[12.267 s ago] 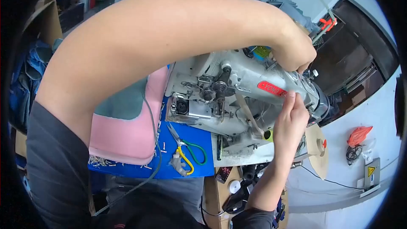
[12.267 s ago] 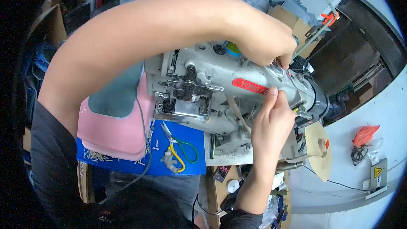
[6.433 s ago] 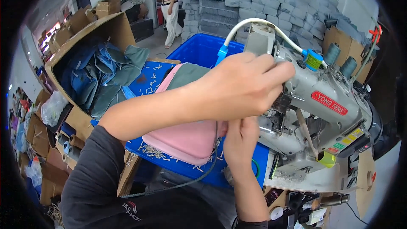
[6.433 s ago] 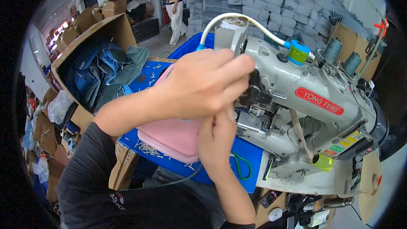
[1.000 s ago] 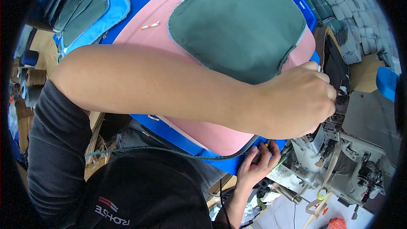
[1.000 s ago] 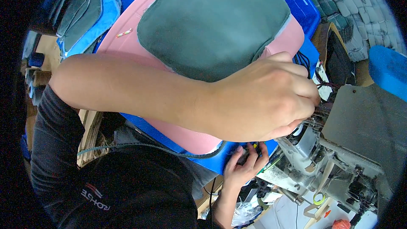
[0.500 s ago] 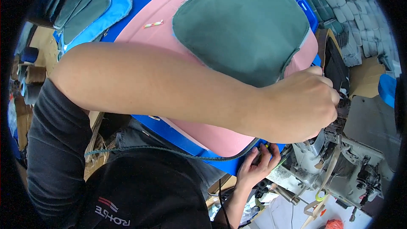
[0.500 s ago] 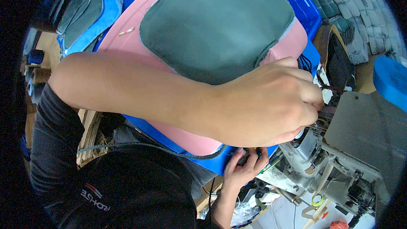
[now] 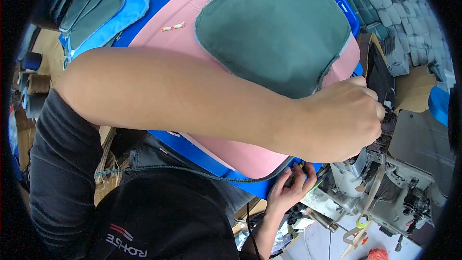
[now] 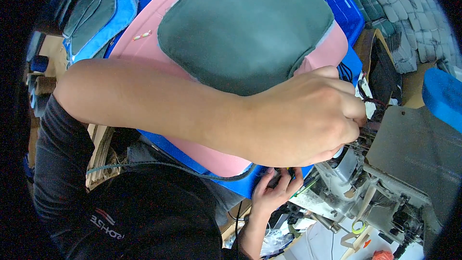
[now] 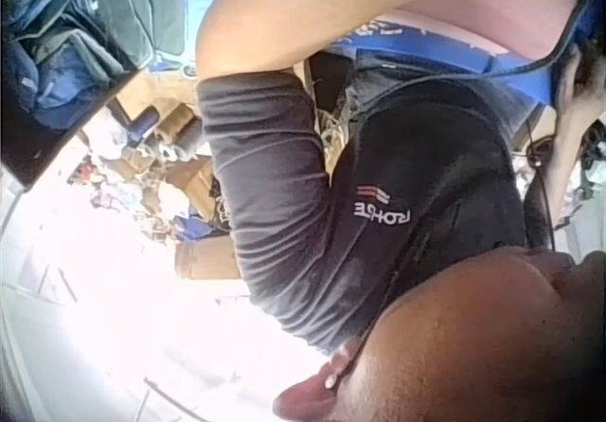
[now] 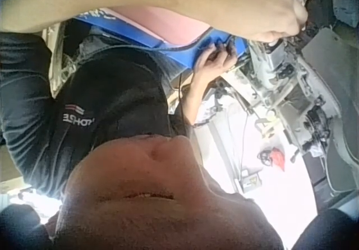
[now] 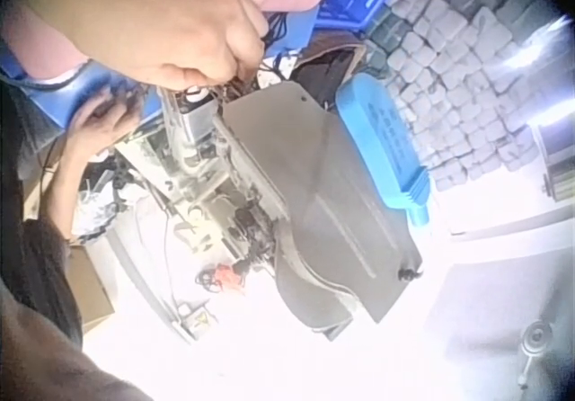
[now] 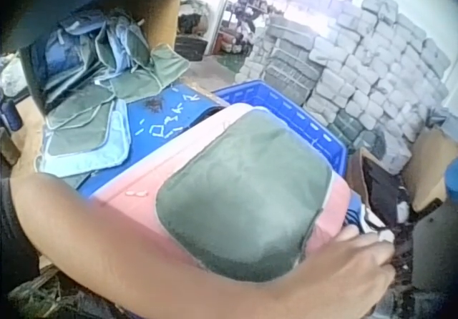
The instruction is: Sewing a fabric component onto a bag using an industrial sewing machine and trimming thread with scissors.
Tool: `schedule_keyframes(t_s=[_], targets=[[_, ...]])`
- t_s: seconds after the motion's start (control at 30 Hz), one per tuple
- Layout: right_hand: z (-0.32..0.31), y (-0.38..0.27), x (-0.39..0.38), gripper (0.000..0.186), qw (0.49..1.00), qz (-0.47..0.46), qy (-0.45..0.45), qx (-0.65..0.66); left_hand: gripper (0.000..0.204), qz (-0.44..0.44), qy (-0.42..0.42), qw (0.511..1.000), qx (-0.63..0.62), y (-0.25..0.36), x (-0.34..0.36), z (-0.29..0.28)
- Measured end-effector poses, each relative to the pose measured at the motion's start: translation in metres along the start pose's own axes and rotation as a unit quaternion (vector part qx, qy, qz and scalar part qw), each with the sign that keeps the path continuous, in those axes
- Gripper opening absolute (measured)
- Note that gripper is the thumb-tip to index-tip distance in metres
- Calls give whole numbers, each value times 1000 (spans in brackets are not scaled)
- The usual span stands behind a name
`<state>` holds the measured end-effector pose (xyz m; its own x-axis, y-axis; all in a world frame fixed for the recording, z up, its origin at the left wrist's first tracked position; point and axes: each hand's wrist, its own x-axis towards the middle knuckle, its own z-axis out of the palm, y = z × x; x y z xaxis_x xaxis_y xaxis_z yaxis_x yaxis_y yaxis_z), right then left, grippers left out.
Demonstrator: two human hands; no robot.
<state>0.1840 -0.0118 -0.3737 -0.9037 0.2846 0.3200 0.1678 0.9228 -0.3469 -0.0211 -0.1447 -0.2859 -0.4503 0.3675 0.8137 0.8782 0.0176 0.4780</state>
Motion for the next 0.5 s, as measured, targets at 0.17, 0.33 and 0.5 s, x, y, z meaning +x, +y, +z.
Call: schedule_keyframes(t_s=[0.17, 0.33, 0.5], targets=[[0, 1, -1, 22, 1000, 8, -1, 7, 9, 17, 23, 1000, -2, -1, 0, 1], [-1, -2, 0, 23, 1000, 7, -6, 0, 9, 22, 30, 999, 0, -2, 0, 1], [-2, 0, 0, 23, 1000, 6, -13, -16, 9, 27, 15, 1000, 1, -3, 2, 0]])
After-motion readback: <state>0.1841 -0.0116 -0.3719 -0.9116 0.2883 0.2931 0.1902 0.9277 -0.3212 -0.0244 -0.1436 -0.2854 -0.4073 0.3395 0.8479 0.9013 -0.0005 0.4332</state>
